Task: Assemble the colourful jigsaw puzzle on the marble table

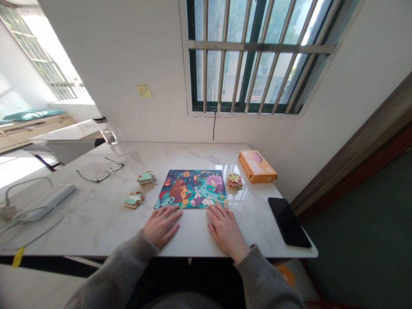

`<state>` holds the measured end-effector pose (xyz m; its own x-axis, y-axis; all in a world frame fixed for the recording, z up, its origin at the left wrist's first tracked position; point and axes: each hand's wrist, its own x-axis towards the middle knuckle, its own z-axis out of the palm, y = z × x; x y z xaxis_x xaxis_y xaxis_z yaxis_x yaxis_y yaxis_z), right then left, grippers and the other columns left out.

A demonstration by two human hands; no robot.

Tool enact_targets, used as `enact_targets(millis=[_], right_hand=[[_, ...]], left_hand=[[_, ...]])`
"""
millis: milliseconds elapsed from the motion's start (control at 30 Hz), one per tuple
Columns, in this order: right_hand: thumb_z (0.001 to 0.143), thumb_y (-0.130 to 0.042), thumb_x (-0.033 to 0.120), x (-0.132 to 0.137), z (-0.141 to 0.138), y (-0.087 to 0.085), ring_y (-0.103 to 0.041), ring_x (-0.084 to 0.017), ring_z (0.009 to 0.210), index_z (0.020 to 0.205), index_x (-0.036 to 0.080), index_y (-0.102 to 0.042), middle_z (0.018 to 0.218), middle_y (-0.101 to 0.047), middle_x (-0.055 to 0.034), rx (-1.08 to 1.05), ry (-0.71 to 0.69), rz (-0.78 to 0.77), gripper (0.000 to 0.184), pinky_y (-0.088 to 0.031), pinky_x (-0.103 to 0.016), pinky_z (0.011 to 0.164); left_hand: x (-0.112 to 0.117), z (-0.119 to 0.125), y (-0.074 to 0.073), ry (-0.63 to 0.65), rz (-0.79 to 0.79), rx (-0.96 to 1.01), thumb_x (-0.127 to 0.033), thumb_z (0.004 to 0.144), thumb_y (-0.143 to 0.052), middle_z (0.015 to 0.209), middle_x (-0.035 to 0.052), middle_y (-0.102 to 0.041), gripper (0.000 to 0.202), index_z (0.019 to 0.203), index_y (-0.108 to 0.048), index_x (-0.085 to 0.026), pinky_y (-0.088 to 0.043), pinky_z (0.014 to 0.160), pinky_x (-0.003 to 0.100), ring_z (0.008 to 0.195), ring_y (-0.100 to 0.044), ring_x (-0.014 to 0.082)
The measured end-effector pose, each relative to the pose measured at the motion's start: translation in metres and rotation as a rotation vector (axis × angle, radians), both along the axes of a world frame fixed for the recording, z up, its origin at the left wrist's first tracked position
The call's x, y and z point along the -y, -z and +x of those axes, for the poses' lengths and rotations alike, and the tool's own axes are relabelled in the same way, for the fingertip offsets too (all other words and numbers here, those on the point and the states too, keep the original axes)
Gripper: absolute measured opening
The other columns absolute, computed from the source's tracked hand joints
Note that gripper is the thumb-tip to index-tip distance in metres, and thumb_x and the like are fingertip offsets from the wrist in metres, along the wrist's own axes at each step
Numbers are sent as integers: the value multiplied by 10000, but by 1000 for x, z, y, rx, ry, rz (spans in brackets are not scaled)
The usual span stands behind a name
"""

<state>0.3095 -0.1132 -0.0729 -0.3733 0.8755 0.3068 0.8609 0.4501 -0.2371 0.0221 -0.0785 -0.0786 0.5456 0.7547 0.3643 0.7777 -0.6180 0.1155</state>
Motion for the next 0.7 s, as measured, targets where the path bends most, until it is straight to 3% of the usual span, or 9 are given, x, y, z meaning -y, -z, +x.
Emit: enact_targets(millis=[367, 700], right_hand=[[974, -445, 290, 2, -2, -2, -367, -261, 1418, 1467, 176, -461, 1533, -445, -72, 101, -12, -48, 506, -332, -445, 1176], [967, -457, 278, -44, -11, -16, -400, -293, 1379, 1435, 103, -488, 1476, -493, -129, 143, -50, -88, 501, -349, -448, 1174]], left_hand=[[3, -1, 1, -34, -87, -103, -448, 925, -519, 1468, 77, -496, 546, 1426, -483, -234, -353, 1093, 459, 1292, -436, 299], [-32, 10, -21, -136, -236, -209, -501, 920, -486, 1497, 117, -463, 610, 1440, -481, -182, -330, 1129, 486, 1346, -405, 331]])
